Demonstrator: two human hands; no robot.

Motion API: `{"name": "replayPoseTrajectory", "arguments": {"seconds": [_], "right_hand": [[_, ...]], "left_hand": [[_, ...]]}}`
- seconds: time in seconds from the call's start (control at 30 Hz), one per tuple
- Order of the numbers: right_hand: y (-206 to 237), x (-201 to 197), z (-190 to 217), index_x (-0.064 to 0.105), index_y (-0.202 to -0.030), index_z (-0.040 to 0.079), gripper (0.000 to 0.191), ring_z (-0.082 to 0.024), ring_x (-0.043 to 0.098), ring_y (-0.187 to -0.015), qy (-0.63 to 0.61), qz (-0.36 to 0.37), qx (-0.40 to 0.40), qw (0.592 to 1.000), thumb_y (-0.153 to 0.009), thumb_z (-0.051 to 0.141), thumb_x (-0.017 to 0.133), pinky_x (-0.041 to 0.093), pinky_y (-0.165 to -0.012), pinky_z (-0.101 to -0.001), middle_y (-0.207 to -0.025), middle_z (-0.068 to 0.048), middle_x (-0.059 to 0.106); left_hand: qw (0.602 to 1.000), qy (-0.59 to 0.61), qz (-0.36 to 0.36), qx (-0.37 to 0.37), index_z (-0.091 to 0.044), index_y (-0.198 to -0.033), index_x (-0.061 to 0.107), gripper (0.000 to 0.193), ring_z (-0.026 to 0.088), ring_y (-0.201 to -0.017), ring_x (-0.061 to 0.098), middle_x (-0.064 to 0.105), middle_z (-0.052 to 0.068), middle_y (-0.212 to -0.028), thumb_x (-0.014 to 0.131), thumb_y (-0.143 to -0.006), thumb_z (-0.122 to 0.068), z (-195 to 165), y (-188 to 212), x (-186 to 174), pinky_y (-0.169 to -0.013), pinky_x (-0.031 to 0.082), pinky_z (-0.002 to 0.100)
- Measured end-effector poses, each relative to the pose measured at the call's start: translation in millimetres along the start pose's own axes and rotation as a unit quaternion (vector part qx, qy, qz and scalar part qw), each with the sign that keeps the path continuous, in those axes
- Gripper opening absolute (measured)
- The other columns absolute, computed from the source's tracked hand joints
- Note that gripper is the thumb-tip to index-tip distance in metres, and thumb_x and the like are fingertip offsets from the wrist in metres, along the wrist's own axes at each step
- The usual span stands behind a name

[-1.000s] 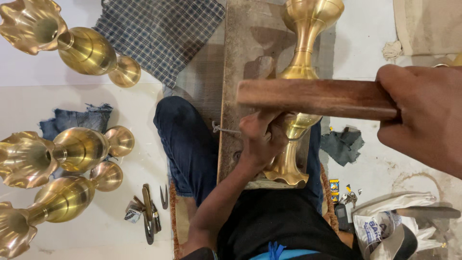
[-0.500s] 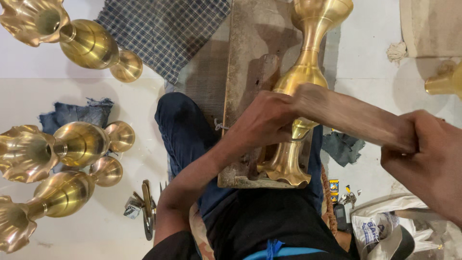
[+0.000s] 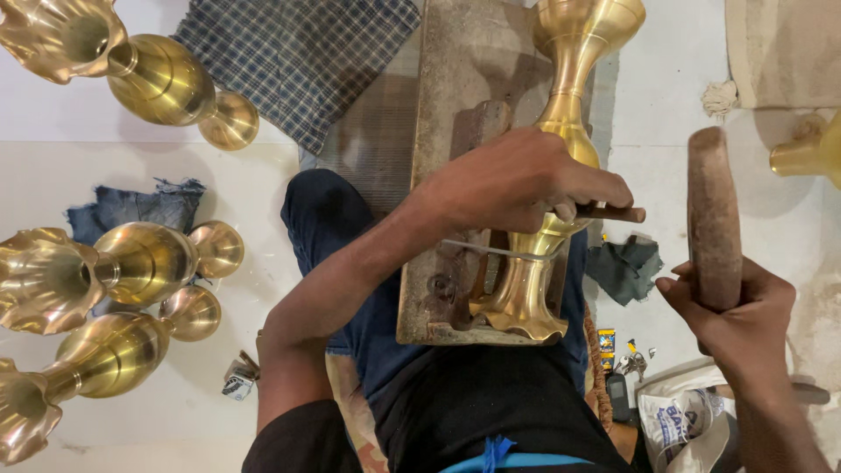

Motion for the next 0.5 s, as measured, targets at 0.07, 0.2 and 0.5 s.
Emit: {"name": "replayPoseTrajectory", "arguments": {"seconds": [0.07, 0.2, 0.5], "right_hand": [[2.0, -1.8, -4.1, 0.071, -0.092, -0.002, 0.015, -0.006, 0.050, -0.050, -0.015, -0.011, -0.003, 1.000, -0.089, 0.007, 0.084, 0.037, -0.047, -0.0254, -0.065, -0.005, 0.063], [-0.4, -11.0, -8.1, 0.065, -0.090, -0.003, 0.018, -0.008, 0.053, -0.057, 0.088, -0.011, -0.110, 0.990, -0.092, 0.004, 0.082, 0.042, -0.054, -0.0234, -0.068, -0.006, 0.059], [-18.5, -39.9, 6.8, 0.065, -0.093, -0.001, 0.012, -0.010, 0.059, -0.065, 0.126, 0.032, -0.084, 0.988, -0.092, 0.005, 0.075, 0.047, -0.059, -0.0273, -0.072, -0.007, 0.064]], "left_hand": [[0.999, 0.008, -0.009, 0.034, -0.026, -0.126, 0.064, 0.059, 0.014, -0.074, 0.073, 0.073, -0.004, -0.081, 0.075, -0.077, 0.006, 1.4, -1.4, -2.2, -0.064, 0.058, 0.034], [0.999, -0.036, 0.032, -0.001, -0.024, -0.126, 0.065, 0.056, 0.018, -0.066, 0.070, 0.071, 0.000, -0.075, 0.077, -0.079, 0.004, 1.0, 1.6, -1.2, -0.060, 0.056, 0.035], [0.993, 0.023, -0.108, -0.039, -0.020, -0.129, 0.064, 0.062, 0.017, -0.076, 0.074, 0.079, 0.001, -0.098, 0.081, -0.071, -0.005, -0.7, 26.1, 13.3, -0.070, 0.061, 0.034]]}}
Point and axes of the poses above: each hand's wrist, its own y-axis away from the middle knuckle, its own x-axis out of the palm, z = x × y, the point moved 1 cm from there along -y, towards the middle knuckle
